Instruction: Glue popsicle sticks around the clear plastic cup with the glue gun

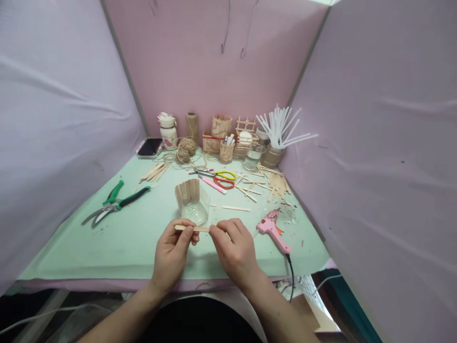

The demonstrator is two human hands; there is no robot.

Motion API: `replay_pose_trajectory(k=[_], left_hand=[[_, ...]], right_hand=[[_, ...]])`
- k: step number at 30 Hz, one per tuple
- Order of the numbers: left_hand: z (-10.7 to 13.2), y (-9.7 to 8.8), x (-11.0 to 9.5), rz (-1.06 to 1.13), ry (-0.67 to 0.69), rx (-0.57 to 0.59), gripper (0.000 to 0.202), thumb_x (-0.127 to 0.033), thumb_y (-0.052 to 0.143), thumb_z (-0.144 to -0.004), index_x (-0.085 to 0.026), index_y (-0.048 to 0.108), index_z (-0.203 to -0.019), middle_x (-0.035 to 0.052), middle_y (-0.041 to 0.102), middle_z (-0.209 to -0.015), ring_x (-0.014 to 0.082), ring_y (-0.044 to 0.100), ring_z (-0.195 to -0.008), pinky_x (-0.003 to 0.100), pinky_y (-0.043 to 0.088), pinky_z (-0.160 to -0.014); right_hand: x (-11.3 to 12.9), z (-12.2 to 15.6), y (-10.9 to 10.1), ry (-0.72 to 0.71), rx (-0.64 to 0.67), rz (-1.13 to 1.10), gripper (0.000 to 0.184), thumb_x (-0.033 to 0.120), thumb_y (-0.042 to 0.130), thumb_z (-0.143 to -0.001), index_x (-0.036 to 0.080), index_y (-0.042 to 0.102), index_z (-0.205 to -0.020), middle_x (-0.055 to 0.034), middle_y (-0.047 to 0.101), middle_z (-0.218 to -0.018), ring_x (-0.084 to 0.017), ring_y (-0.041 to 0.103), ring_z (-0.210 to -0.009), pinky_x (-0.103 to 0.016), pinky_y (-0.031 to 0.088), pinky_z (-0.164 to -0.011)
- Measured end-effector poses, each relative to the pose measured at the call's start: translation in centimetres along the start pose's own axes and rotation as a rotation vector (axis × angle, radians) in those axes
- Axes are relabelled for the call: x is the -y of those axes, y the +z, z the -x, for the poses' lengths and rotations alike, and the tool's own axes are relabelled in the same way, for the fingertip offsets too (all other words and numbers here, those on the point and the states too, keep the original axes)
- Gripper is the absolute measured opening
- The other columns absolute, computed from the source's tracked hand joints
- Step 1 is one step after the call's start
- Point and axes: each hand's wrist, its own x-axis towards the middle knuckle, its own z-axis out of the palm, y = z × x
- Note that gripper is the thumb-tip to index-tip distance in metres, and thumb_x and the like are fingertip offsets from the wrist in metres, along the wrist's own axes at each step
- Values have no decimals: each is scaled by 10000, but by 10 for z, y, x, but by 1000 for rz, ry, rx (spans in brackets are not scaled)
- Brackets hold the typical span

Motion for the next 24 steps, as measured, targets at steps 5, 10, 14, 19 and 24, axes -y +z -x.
replay_pose_trajectory(k=[5, 10, 14, 19, 24], left_hand=[[3, -2, 11, -4, 5, 19, 186, -415, 586, -879, -231, 586, -907, 1, 617, -689, 159, 616, -676, 296, 507, -678], [4, -1, 18, -9, -8, 8, 200, -419, 594, -867, -225, 587, -914, 1, 634, -686, 163, 632, -673, 300, 515, -683], [6, -3, 22, -28, -27, 29, 182, -403, 602, -862, -230, 589, -916, -2, 639, -686, 161, 635, -675, 294, 516, -680], [8, -6, 25, -10, -5, 40, 137, -360, 625, -855, -232, 607, -900, -8, 620, -699, 151, 615, -670, 280, 509, -670], [11, -12, 28, -54, 80, 42, 113, -329, 626, -866, -217, 636, -884, 11, 624, -788, 144, 601, -699, 279, 503, -689]], right_hand=[[-3, 8, -2, 127, 37, -62, 186, 144, 616, -900, 213, 629, -1073, -74, 643, -928, -209, 573, -858, -369, 500, -732], [-1, 7, -1, 172, 60, -58, 164, 164, 600, -915, 230, 645, -1058, -68, 662, -931, -218, 563, -871, -395, 486, -751], [2, 7, 0, 206, 102, -61, 88, 216, 619, -911, 224, 666, -985, -61, 689, -916, -220, 558, -874, -411, 454, -773], [5, 8, -1, 275, 167, -138, 72, 220, 602, -919, 234, 667, -946, -43, 695, -903, -216, 579, -887, -395, 437, -779], [6, 4, -5, 324, 240, -197, 134, 210, 544, -942, 236, 672, -910, -35, 698, -894, -211, 597, -895, -378, 431, -785]])
